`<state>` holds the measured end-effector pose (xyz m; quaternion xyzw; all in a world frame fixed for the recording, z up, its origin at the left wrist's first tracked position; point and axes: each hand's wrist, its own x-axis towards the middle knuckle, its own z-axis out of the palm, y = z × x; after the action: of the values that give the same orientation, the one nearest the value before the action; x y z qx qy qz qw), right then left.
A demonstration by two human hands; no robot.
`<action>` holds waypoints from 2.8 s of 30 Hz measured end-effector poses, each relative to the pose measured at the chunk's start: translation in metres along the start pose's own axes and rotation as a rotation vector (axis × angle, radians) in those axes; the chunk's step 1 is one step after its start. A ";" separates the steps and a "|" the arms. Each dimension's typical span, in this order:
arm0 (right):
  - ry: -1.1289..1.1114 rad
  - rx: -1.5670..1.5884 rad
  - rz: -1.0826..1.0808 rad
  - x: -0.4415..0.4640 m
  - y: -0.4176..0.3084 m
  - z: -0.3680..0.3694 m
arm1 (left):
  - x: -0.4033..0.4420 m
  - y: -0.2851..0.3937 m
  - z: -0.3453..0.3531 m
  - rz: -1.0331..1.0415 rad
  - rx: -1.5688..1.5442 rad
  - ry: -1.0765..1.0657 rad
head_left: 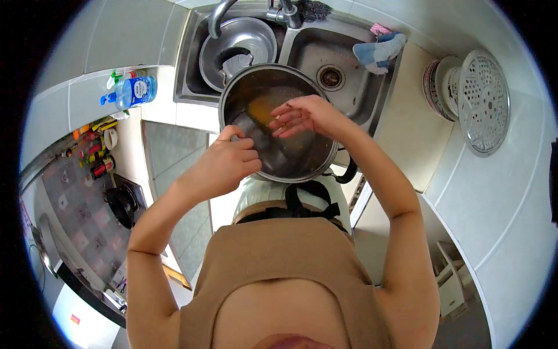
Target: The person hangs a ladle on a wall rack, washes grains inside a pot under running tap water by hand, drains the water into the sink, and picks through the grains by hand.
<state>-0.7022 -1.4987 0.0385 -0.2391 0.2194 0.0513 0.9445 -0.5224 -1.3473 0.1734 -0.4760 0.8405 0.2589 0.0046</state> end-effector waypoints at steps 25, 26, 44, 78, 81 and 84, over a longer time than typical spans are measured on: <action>-0.028 -0.654 -0.110 0.012 0.030 -0.006 | -0.005 0.009 0.005 0.023 0.042 -0.005; -0.062 -0.574 -0.173 0.011 0.024 -0.011 | -0.002 0.007 0.004 0.032 0.057 0.000; 0.049 -0.500 -0.280 -0.029 -0.007 0.002 | 0.005 0.006 0.003 0.007 0.021 -0.006; 0.727 -0.549 -0.439 -0.008 0.009 -0.113 | 0.023 0.003 -0.008 0.036 0.013 -0.057; 0.772 -0.182 -0.477 0.003 0.020 -0.141 | 0.025 0.004 -0.011 0.018 0.016 -0.046; 0.613 0.240 -0.433 0.031 0.049 -0.190 | 0.027 0.002 -0.011 0.025 0.021 -0.041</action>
<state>-0.7581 -1.5463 -0.1465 -0.1718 0.4401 -0.2489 0.8455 -0.5367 -1.3728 0.1766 -0.4598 0.8488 0.2600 0.0236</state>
